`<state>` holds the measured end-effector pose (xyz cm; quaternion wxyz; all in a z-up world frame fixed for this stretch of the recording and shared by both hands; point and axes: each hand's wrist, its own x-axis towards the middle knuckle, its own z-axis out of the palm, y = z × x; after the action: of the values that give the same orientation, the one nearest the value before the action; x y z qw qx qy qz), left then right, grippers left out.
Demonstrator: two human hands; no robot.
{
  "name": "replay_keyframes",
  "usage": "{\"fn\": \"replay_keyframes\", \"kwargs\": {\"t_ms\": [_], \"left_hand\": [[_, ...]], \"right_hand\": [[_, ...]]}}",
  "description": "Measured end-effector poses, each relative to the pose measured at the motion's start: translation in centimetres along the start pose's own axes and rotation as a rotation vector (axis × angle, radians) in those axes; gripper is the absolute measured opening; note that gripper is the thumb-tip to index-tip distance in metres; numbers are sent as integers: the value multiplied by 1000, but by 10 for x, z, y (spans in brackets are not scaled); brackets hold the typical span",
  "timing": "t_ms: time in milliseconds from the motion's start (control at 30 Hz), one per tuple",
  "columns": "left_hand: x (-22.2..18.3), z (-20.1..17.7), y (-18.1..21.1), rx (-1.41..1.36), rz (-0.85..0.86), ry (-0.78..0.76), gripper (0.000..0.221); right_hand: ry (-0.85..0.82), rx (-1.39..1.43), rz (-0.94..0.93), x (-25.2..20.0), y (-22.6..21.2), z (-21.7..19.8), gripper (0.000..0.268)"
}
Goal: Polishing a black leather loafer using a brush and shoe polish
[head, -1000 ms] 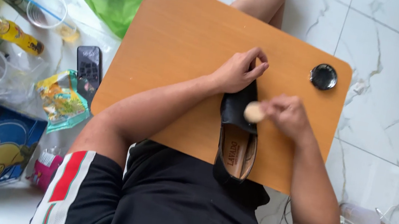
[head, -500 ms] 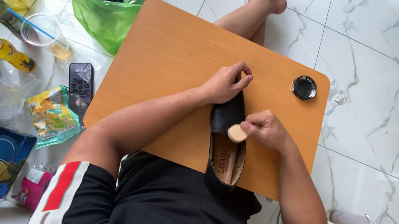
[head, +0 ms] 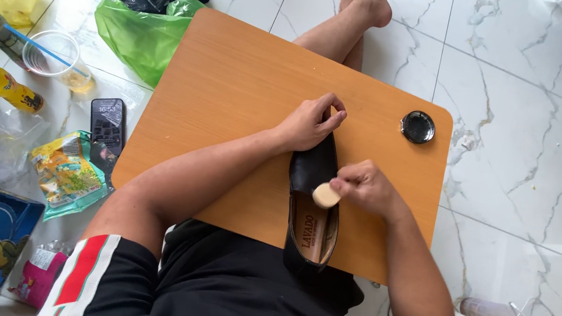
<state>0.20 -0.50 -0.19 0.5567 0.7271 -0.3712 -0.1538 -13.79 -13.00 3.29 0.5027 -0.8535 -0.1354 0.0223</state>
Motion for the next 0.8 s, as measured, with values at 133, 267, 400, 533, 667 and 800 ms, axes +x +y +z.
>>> {"fn": "replay_keyframes", "kwargs": {"t_ms": [133,267,400,533,667,800], "left_hand": [[1,0,0,-7,4,0,19],[1,1,0,0,32,14,19],[0,0,1,-11,32,5,19],[0,1,1,-20,18,10,19],[0,0,0,-12,22,7,19],[0,-1,1,-8,15,6,20]], "right_hand": [[151,-92,146,4,-14,-10,36],[193,-196,89,5,-4,-5,37],[35,-57,-48,2,11,4,35],[139,-101,110,4,3,-8,34],[197,-163,98,3,3,-6,34],[50,-31,-5,0,9,3,32]]}}
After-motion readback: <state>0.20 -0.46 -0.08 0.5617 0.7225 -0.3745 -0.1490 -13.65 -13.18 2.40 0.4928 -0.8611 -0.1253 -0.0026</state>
